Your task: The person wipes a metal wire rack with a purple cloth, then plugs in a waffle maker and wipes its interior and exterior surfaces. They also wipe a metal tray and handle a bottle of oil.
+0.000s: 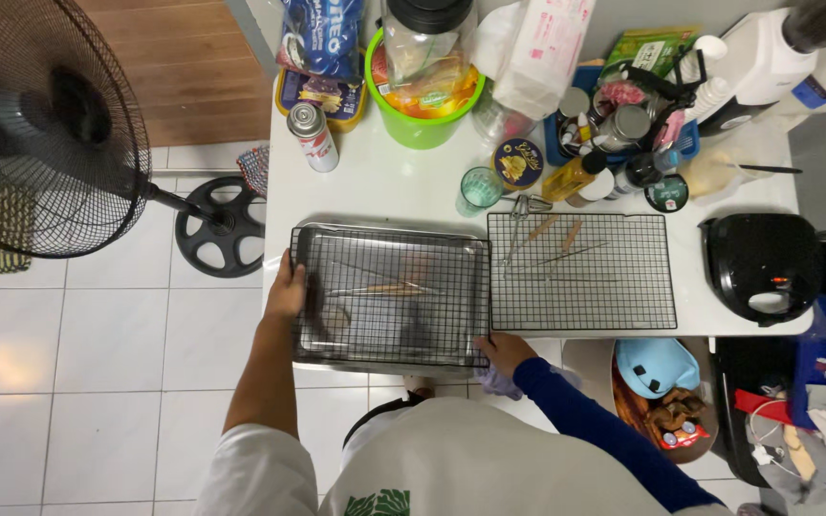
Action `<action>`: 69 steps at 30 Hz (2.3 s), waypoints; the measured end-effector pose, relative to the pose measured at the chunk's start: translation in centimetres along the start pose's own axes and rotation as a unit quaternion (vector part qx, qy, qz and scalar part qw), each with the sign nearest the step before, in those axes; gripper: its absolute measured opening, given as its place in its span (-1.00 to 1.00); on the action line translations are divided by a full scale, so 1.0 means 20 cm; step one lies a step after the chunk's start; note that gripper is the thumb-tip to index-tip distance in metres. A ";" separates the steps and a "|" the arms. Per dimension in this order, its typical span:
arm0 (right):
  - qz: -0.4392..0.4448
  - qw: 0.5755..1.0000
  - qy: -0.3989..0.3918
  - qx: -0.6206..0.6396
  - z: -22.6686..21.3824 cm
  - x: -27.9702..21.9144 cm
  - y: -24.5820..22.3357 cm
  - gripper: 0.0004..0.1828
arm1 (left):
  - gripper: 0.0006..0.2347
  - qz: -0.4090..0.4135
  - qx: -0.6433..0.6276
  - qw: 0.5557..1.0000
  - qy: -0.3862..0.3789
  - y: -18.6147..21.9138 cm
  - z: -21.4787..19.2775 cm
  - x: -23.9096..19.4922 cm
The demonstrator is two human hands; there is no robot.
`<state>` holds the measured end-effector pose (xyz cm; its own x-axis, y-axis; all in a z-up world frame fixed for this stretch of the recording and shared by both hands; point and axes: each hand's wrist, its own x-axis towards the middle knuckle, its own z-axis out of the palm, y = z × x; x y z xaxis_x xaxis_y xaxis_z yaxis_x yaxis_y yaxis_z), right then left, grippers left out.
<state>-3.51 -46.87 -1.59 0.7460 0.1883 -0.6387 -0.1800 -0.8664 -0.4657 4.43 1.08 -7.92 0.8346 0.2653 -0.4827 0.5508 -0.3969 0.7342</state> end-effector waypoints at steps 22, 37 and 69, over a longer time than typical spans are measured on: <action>0.005 0.993 -0.112 -0.046 0.06 -0.16 0.44 -0.17 | -0.48 0.101 0.040 0.940 0.324 -0.25 -0.03 -0.30; 0.003 0.992 -0.005 0.127 0.28 0.06 0.26 -0.33 | -0.46 -0.300 -0.391 0.869 0.044 -0.12 0.29 -0.91; -0.044 0.996 0.033 0.069 0.13 0.50 -0.09 -0.41 | -0.56 -0.251 -0.352 0.901 0.020 -0.11 0.10 -0.59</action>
<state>2.56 -42.26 -8.69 0.8026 0.2260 -0.5521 -0.1955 -0.7746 -0.6014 -6.65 -2.88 -4.83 0.4713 0.2934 -0.8317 0.7092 0.4345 0.5552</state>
